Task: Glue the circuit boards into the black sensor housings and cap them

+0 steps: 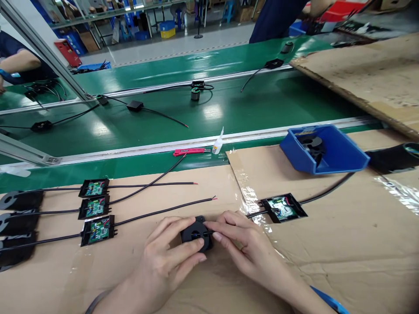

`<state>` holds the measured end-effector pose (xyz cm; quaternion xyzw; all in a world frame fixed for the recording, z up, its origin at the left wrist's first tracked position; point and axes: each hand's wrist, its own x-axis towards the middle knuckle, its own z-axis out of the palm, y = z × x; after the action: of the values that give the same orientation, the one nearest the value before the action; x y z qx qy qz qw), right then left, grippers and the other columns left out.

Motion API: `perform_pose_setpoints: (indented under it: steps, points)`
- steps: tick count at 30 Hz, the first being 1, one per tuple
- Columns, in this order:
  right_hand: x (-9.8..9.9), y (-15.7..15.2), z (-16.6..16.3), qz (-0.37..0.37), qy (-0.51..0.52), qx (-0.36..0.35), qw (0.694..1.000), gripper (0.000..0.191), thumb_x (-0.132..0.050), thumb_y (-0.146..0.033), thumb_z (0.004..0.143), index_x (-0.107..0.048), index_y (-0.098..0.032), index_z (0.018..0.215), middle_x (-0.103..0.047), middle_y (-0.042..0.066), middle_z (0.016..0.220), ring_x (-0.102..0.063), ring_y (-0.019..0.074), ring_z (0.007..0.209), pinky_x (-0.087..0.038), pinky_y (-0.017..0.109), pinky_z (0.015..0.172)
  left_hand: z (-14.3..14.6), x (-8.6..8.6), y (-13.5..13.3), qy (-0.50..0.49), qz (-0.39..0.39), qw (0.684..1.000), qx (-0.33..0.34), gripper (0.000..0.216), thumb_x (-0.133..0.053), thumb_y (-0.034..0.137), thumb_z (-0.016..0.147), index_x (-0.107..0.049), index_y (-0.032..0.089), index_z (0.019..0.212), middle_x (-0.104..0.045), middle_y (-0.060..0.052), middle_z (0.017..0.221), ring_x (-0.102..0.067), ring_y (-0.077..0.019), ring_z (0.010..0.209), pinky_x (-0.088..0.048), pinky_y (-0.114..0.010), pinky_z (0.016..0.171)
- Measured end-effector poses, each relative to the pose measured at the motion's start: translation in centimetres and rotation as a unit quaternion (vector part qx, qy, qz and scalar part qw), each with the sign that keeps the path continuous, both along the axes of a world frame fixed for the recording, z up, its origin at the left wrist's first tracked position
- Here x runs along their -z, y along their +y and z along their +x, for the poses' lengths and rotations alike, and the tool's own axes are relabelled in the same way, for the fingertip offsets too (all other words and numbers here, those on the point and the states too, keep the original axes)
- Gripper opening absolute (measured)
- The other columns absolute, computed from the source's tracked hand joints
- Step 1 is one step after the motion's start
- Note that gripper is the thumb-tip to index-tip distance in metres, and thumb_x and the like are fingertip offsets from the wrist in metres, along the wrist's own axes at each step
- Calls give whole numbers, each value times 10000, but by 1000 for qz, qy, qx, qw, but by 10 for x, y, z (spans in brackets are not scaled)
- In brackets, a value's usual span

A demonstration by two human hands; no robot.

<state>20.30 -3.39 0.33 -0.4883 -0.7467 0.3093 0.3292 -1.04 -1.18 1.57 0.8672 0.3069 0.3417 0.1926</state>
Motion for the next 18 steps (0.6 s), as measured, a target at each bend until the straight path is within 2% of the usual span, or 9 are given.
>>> perform_pose_setpoints:
  steps: [6, 14, 18]
  points:
    - [-1, 0, -1, 13, -9, 1, 1000, 296, -483, -109, 927, -678, -218, 1121, -615, 33, 788, -587, 154, 730, -465, 273, 639, 3, -3, -2, 28, 14, 999, -17, 100, -664, 166, 863, -712, 169, 950, -663, -140, 1099, -589, -237, 976, -608, -374, 753]
    - [-2, -1, -2, 14, -11, 2, 1000, 326, -473, -87, 916, -664, -217, 1146, -616, 37, 794, -562, 161, 729, -446, 291, 639, 7, -3, -5, 119, 136, 983, -33, 106, -621, 99, 869, -683, 167, 923, -680, -127, 1080, -582, -266, 995, -571, -408, 753]
    - [-5, -1, -2, 18, -24, -1, 1000, 328, -465, -89, 909, -670, -214, 1133, -608, 34, 754, -545, 165, 696, -424, 299, 618, 7, 3, -4, 126, 126, 984, -31, 81, -629, 123, 873, -674, 180, 908, -683, -114, 1082, -589, -254, 1008, -554, -405, 794]
